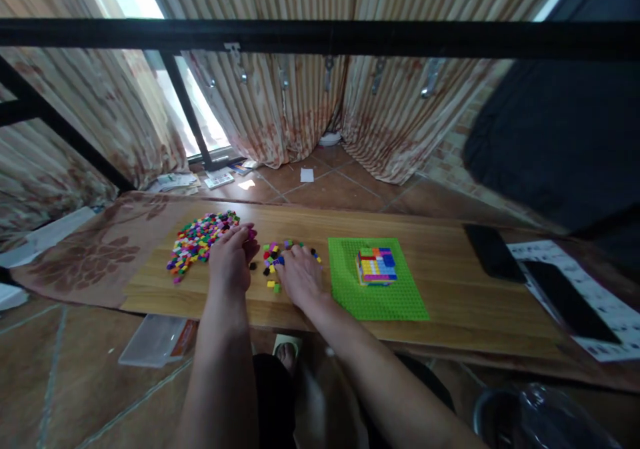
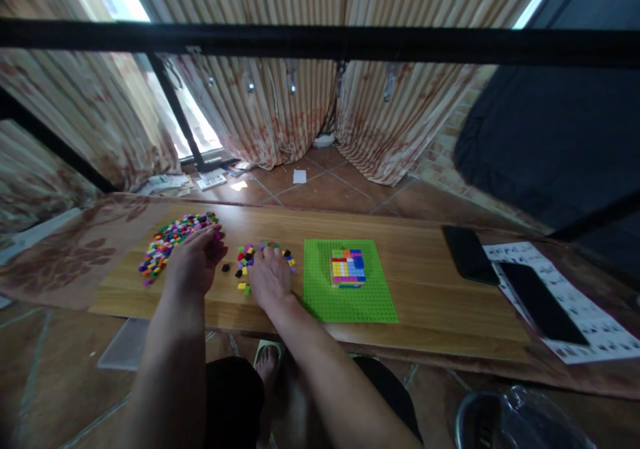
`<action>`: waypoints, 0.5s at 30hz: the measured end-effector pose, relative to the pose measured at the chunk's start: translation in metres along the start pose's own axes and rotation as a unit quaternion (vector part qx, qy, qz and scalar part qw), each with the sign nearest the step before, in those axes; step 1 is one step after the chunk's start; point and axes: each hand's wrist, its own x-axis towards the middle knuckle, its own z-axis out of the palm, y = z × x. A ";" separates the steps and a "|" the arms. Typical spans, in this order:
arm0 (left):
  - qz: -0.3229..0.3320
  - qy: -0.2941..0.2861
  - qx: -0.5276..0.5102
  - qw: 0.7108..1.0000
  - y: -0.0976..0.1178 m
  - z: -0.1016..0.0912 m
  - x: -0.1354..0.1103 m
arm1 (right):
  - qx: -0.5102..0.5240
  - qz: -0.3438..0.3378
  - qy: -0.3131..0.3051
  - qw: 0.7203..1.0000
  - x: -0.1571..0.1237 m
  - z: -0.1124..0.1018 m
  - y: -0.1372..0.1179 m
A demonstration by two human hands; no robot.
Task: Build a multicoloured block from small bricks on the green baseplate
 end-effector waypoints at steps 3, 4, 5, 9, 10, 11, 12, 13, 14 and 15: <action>0.000 -0.003 0.007 1.000 0.001 0.000 0.000 | -0.014 -0.002 -0.003 1.000 0.001 0.000 -0.001; 0.001 -0.005 0.009 1.000 0.001 0.000 0.000 | -0.014 0.000 -0.001 1.000 0.001 0.000 -0.001; 0.001 -0.007 0.012 1.000 0.001 0.000 0.000 | -0.011 0.003 0.003 1.000 0.001 0.001 -0.001; 0.006 -0.007 0.024 1.000 0.000 -0.001 0.000 | 0.022 0.013 0.019 1.000 -0.001 0.003 0.002; 0.007 -0.011 0.027 1.000 -0.001 -0.001 0.000 | 0.036 0.017 0.022 0.999 -0.002 0.003 0.003; 0.007 -0.019 0.030 0.999 -0.001 -0.001 -0.001 | 0.054 0.023 0.027 0.998 -0.003 0.003 0.005; 0.005 -0.029 0.031 0.999 -0.002 -0.001 -0.002 | 0.074 0.032 0.033 0.996 -0.004 0.003 0.007; 0.001 -0.043 0.032 0.999 -0.003 -0.001 -0.003 | 0.098 0.040 0.043 0.993 -0.005 0.003 0.010; -0.003 -0.057 0.032 0.998 -0.003 -0.001 -0.004 | 0.126 0.051 0.055 0.989 -0.006 0.002 0.012; -0.006 -0.071 0.030 0.997 -0.004 0.000 -0.006 | 0.159 0.060 0.065 0.983 -0.007 0.000 0.016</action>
